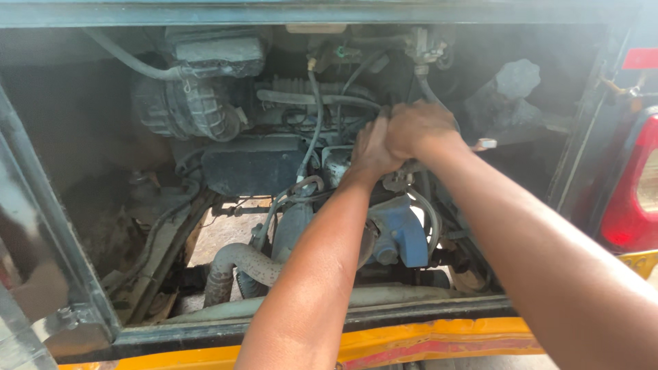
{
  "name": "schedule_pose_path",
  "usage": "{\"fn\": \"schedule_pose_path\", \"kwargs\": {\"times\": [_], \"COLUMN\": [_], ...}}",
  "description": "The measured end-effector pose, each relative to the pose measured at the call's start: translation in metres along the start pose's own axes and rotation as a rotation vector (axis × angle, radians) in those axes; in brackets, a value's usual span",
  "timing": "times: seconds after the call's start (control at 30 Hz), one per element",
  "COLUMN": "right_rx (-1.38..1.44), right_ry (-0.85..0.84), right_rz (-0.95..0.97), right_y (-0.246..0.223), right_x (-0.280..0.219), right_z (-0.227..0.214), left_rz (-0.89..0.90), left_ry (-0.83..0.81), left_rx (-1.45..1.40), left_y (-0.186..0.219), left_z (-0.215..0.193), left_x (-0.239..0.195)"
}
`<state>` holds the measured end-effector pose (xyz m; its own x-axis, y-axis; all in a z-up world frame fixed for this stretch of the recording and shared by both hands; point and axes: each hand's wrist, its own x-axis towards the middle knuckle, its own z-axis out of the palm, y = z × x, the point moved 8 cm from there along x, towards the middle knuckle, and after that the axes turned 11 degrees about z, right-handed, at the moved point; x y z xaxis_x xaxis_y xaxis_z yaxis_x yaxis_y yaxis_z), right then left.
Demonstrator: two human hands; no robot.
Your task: The person uses a wrench to tighten or loosen a bolt on a vehicle engine. The hands manipulate the tool within the engine compartment, applying torque to a specific component.
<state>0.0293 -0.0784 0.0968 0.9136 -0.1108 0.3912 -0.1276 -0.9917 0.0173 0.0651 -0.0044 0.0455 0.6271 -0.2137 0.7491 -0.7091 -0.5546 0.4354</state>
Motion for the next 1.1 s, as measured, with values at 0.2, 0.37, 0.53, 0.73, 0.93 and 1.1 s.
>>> {"fn": "schedule_pose_path", "kwargs": {"times": [0.2, 0.37, 0.53, 0.73, 0.93, 1.1], "right_rx": [0.113, 0.249, 0.11, 0.002, -0.049, 0.114], "right_ry": [0.027, -0.049, 0.007, -0.065, -0.093, -0.027], "right_rz": [-0.174, 0.037, 0.04, 0.051, -0.002, 0.132], "right_y": [0.031, 0.045, 0.026, -0.005, -0.004, 0.004], "right_x": [-0.007, -0.015, -0.014, -0.005, -0.01, -0.007], "right_z": [-0.012, -0.008, -0.011, 0.004, -0.001, 0.002], "left_rz": [-0.181, -0.178, -0.145, 0.055, -0.066, -0.076], "left_ry": [-0.1, -0.105, -0.091, -0.075, -0.113, -0.064], "left_rx": [0.001, 0.001, 0.017, 0.129, 0.078, 0.013], "left_y": [0.012, 0.02, 0.007, -0.009, -0.017, -0.001], "left_z": [-0.01, -0.014, -0.005, 0.018, 0.02, 0.003], "left_x": [-0.005, -0.008, -0.002, 0.008, 0.006, -0.002]}}
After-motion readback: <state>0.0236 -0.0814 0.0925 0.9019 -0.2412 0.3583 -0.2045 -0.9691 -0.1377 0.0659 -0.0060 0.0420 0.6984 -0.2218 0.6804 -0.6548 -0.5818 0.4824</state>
